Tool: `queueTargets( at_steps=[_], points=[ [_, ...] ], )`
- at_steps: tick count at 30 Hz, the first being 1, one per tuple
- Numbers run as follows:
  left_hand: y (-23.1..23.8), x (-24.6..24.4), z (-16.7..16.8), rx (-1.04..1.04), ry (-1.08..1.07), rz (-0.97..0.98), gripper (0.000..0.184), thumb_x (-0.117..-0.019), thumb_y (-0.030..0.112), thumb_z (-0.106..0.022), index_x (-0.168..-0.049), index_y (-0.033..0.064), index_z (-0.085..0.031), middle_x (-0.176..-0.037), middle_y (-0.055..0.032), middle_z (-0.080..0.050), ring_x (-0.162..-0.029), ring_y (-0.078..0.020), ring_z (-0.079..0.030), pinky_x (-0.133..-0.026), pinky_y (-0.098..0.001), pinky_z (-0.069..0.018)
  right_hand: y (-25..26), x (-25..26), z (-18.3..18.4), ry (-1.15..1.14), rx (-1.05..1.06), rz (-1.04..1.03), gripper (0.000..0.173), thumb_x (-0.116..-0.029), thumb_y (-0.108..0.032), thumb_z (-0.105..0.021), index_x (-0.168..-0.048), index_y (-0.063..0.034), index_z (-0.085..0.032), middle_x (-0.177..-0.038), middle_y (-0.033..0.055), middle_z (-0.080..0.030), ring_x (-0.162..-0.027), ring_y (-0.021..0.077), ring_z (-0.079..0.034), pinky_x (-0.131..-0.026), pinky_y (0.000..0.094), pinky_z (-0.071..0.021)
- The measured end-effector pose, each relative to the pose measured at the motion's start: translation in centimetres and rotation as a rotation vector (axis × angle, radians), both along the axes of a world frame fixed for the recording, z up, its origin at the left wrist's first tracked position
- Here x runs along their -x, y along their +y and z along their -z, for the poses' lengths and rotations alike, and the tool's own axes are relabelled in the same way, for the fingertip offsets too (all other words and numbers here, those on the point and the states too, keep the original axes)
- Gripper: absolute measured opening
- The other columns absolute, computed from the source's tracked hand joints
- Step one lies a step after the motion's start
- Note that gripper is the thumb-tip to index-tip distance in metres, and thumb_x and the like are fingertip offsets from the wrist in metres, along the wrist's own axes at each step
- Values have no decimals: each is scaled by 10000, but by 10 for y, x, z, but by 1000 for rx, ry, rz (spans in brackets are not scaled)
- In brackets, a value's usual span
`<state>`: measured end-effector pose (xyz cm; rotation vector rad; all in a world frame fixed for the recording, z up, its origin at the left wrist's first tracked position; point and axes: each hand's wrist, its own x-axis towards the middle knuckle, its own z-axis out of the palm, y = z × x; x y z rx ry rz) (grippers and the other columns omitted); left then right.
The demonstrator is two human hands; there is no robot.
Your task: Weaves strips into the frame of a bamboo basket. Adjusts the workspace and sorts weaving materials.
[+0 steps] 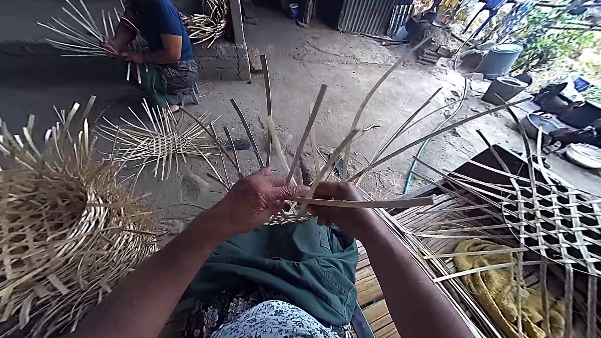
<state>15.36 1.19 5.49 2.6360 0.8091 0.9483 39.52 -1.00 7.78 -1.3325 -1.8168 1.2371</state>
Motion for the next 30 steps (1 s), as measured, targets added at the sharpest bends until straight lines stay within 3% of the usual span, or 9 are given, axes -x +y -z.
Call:
queueTargets(
  at_steps=[1,4,9,12,16,17,22,26,30],
  points=[
    [1,-3,1,-47,-17,-8,286,-997,205,-612,-1238,232,-762,-841,7,-683,-807,-128,-591,-761,-312,-480,2,-2,1,37,-2,-51,28,-919,-52,-706,-943,-42,-718,-732,-4,-688,-578,41,-639,-560,209,-564],
    [3,-11,6,-143,-86,-27,268,-996,184,-626,-1224,206,-765,-813,-20,-685,-768,-152,-587,-742,-325,-472,7,-8,4,161,30,-88,95,-852,-17,-715,-942,-45,-729,-861,12,-696,-625,57,-653,-587,224,-587],
    [4,-17,9,-136,-149,-73,235,-990,169,-630,-1172,171,-778,-861,-19,-686,-801,-151,-580,-740,-311,-478,5,-8,0,122,36,-48,121,-825,-35,-742,-935,-60,-698,-785,-7,-684,-611,52,-636,-569,213,-558],
    [5,-22,10,-135,-164,-70,198,-982,165,-642,-1115,147,-786,-873,-17,-690,-814,-149,-580,-748,-308,-475,5,-7,3,98,4,-3,113,-861,-80,-767,-952,-57,-704,-745,-4,-687,-577,50,-622,-533,215,-537],
    [10,-20,11,-70,-188,-13,205,-924,209,-729,-1113,146,-777,-960,20,-704,-947,-114,-616,-878,-301,-499,5,-4,5,181,22,83,308,-886,-9,-734,-1188,-66,-715,-750,8,-686,-538,45,-594,-503,201,-523],
    [11,-20,11,-53,-198,1,202,-913,201,-744,-1102,138,-775,-976,21,-706,-967,-111,-620,-901,-302,-498,5,-4,5,209,24,110,317,-892,19,-720,-1198,-65,-724,-740,11,-690,-519,34,-580,-487,189,-511],
    [11,-21,10,7,-247,7,112,-912,149,-729,-1009,115,-772,-988,18,-704,-1002,-113,-604,-904,-274,-493,13,-7,-1,287,143,105,269,-919,74,-619,-1138,-30,-736,-734,43,-695,-492,46,-583,-462,196,-515],
    [14,-23,14,111,-325,61,62,-910,129,-723,-944,122,-775,-991,26,-682,-1040,-105,-587,-921,-262,-487,26,-25,5,372,257,-65,198,-924,82,-625,-1046,-22,-740,-779,50,-722,-580,65,-645,-541,199,-557],
    [15,-27,16,172,-363,95,58,-909,103,-712,-933,96,-764,-1013,8,-689,-1055,-101,-607,-936,-260,-507,32,-41,22,468,201,-223,160,-913,28,-628,-939,-72,-751,-843,26,-750,-675,58,-687,-622,204,-586]
  ],
)
